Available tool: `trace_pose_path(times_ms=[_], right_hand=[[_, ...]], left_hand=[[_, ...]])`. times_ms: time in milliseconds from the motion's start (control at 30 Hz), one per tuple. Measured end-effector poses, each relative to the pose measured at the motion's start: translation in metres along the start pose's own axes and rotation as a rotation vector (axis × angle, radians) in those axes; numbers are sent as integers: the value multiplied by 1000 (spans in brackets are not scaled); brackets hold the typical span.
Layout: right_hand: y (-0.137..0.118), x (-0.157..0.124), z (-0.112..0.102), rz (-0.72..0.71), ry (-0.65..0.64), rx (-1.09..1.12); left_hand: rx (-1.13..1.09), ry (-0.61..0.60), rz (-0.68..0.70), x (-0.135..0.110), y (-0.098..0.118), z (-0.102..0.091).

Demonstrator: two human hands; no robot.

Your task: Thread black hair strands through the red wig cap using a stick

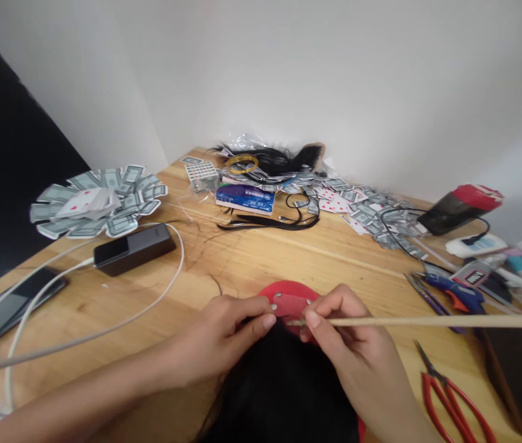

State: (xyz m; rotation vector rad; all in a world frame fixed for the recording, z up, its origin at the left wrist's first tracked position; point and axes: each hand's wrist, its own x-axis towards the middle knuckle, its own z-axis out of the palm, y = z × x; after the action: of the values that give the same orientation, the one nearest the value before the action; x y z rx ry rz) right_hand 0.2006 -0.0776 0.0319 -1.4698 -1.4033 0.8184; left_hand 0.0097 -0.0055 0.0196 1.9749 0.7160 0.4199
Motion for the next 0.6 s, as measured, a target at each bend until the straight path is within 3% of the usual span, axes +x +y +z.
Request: trace_pose_path(times_ms=[200,467,600], right_hand=[[-1,0,1,10,-27,76],[-2,1,0,49,-37,147],[-2,1,0,35,-21,154]], left_hand=[[162,-20,30,5,6,0],[503,-60,211,5,20,-8],[516,-88,253,4,20,-13]])
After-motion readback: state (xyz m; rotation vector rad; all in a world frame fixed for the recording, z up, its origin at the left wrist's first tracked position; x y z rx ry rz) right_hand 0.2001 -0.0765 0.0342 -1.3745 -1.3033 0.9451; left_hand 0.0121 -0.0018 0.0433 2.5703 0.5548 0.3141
